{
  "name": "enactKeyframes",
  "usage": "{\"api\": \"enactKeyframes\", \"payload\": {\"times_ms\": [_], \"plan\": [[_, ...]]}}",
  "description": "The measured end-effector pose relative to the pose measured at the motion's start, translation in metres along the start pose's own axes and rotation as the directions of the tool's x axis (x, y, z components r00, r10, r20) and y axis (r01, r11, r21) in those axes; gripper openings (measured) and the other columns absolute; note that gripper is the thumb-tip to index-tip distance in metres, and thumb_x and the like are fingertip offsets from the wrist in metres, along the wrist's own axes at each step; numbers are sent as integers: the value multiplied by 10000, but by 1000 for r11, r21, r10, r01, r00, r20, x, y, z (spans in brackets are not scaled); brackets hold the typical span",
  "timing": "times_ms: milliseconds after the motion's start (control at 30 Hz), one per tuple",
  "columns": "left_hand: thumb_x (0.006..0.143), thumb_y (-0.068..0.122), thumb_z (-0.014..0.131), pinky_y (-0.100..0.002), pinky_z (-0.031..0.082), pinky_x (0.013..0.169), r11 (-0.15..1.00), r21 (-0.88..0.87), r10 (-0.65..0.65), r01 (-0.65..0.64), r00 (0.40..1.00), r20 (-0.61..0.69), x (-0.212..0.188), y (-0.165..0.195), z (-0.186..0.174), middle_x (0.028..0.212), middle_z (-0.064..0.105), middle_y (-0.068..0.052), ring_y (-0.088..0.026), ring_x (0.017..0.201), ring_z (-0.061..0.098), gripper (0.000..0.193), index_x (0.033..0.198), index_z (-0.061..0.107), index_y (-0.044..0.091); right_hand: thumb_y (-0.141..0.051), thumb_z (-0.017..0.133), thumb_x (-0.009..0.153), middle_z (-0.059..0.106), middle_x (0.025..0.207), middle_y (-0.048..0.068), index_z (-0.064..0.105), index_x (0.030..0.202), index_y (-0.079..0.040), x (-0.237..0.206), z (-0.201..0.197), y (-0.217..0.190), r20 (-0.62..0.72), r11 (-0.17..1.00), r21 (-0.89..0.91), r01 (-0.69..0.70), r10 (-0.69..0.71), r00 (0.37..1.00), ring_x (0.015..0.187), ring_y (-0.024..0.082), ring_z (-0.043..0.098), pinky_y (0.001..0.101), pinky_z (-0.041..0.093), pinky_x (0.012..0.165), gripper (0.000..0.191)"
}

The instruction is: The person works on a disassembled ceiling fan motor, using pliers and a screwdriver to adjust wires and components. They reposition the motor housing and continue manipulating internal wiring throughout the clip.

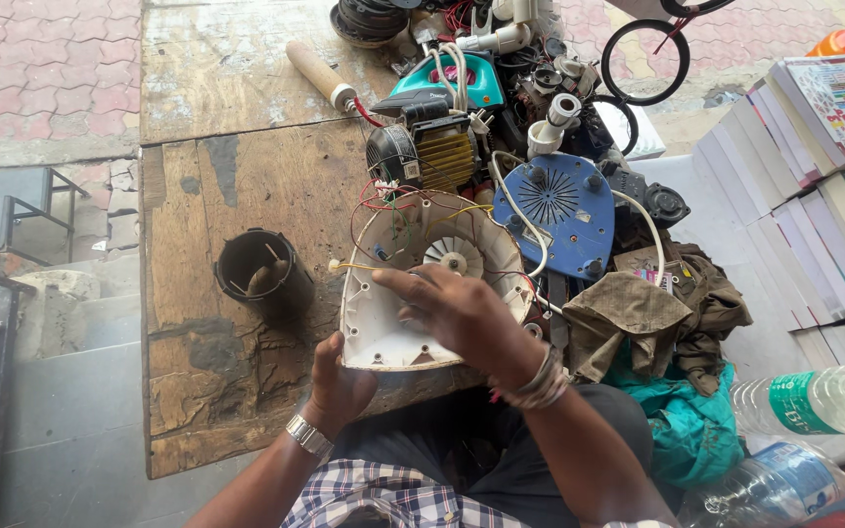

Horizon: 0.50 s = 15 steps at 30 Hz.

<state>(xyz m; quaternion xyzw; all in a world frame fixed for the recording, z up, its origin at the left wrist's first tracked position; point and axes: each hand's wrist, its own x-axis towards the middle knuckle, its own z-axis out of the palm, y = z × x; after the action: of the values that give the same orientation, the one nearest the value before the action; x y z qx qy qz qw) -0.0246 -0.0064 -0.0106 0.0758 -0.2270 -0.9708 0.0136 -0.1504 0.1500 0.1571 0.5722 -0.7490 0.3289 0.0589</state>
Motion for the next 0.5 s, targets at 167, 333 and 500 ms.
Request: {"api": "enactKeyframes", "payload": {"times_ms": [167, 333, 500], "plan": [[777, 596, 699, -519, 374, 1144, 1000, -1, 8, -8, 1000, -8, 1, -2, -4, 1461, 524, -181, -348, 1343, 507, 960, 1495, 413, 26, -272, 794, 906, 625, 903, 124, 550, 1449, -181, -4, 15, -17, -100, 950, -170, -263, 249, 963, 654, 246, 660, 395, 552, 567, 602], [789, 590, 701, -513, 359, 1156, 1000, -10, 18, -18, 1000, 1, 3, -2, -5, 1469, 508, -183, -343, 1351, 496, 961, 1506, 404, 23, -94, 746, 878, 592, 1177, 224, 533, 1381, -131, 10, -13, -6, 7, 991, 136, -15, 15, 1000, 969, 363, 652, 434, 564, 777, 548], [776, 604, 702, -511, 367, 1151, 1000, -11, 22, -22, 1000, -13, 2, 0, 6, 1473, 505, -174, -341, 1355, 487, 977, 1507, 390, 36, 68, 742, 867, 690, 1166, 99, 593, 1348, -153, 17, -25, 17, 160, 913, 408, -21, -48, 986, 1030, 272, 709, 383, 574, 889, 550]]}}
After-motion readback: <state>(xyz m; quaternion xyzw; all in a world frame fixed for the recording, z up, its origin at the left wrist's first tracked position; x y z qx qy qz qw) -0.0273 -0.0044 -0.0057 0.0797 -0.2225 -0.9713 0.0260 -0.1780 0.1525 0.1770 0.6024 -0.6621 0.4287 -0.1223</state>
